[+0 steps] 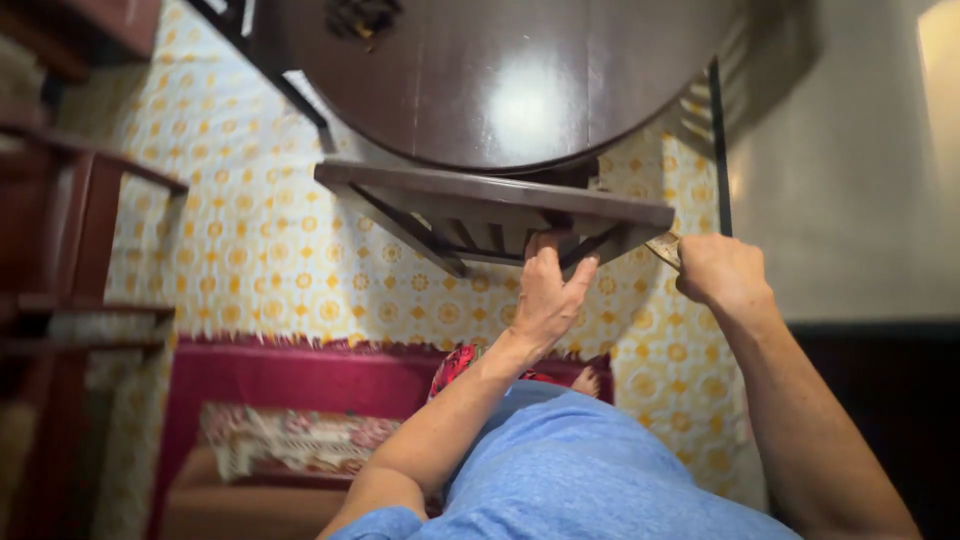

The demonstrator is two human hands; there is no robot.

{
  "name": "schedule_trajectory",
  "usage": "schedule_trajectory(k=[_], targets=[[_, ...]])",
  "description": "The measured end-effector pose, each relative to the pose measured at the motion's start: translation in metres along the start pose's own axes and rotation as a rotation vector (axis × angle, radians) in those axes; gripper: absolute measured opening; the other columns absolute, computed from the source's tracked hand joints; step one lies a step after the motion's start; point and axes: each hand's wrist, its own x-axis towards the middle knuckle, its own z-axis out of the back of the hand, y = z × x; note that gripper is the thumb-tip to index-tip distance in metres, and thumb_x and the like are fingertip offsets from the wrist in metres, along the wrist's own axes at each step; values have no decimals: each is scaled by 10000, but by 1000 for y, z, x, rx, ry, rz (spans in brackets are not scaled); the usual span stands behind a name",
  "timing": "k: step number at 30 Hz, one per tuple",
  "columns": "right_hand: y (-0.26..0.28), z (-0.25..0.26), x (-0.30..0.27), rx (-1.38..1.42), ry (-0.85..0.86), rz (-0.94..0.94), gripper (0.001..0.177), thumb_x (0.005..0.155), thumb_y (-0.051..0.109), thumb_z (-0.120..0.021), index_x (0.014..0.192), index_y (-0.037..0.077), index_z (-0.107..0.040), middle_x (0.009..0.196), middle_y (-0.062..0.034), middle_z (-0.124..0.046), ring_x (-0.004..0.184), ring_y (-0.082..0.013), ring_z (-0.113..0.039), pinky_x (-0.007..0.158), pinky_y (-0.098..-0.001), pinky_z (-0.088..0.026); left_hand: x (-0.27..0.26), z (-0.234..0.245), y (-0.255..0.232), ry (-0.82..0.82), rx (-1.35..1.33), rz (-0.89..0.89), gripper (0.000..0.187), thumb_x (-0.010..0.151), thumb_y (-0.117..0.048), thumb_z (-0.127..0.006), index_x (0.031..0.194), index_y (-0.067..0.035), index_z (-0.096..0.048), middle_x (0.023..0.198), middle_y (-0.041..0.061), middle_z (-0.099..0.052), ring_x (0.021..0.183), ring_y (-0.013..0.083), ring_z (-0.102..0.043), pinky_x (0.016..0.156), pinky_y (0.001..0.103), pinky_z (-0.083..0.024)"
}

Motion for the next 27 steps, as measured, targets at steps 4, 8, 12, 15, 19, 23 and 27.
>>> schedule_trajectory(k=[4,8,12,15,19,23,27], targets=[[-11,52,37,-147,5,110,227,802,135,-706,1018,135,-774,1045,-114,-783,1014,-309,-756,802,-447,-620,-5,-34,14,-15,-258,307,496,1012,-417,-713,1175,49,-673,1041,217,-711,995,290,-650,903,436,-523],[-10,74,55,-216,-32,214,254,789,124,-710,1038,141,-756,1042,-103,-779,1015,-300,-751,783,-447,-624,4,-83,62,-144,-743,447,529,980,-497,-722,1184,-11,-683,1076,99,-695,1036,149,-611,967,340,-484],[-5,74,52,-247,-63,294,218,783,124,-709,990,146,-773,1010,-91,-790,992,-285,-761,773,-424,-623,7,-95,73,-323,-1144,535,552,958,-436,-793,1285,-29,-613,1240,57,-635,1154,161,-568,1056,329,-426],[-1,73,50,-276,-111,367,181,785,141,-701,943,149,-787,988,-89,-790,979,-281,-761,773,-414,-619,11,-82,34,-334,-1270,578,574,916,-380,-783,1367,-99,-564,1324,-5,-606,1218,137,-534,1089,324,-388],[-4,72,57,-327,-149,469,151,797,145,-677,892,151,-795,946,-86,-786,952,-281,-760,757,-414,-615,17,-113,55,-439,-1387,405,593,916,-327,-781,1422,-123,-552,1407,-32,-591,1334,131,-494,1166,326,-343],[-26,78,61,-393,-158,566,154,801,123,-662,868,149,-798,925,-81,-787,919,-276,-766,728,-415,-617,22,-135,53,-570,-1480,355,555,935,-344,-783,1384,-82,-589,1392,37,-598,1323,203,-497,1182,399,-350],[-45,87,75,-454,-163,647,147,788,106,-664,839,134,-799,904,-90,-786,884,-274,-773,702,-405,-617,30,-143,52,-728,-1362,339,553,890,-380,-767,1330,-78,-625,1395,32,-624,1320,156,-525,1146,344,-356]])
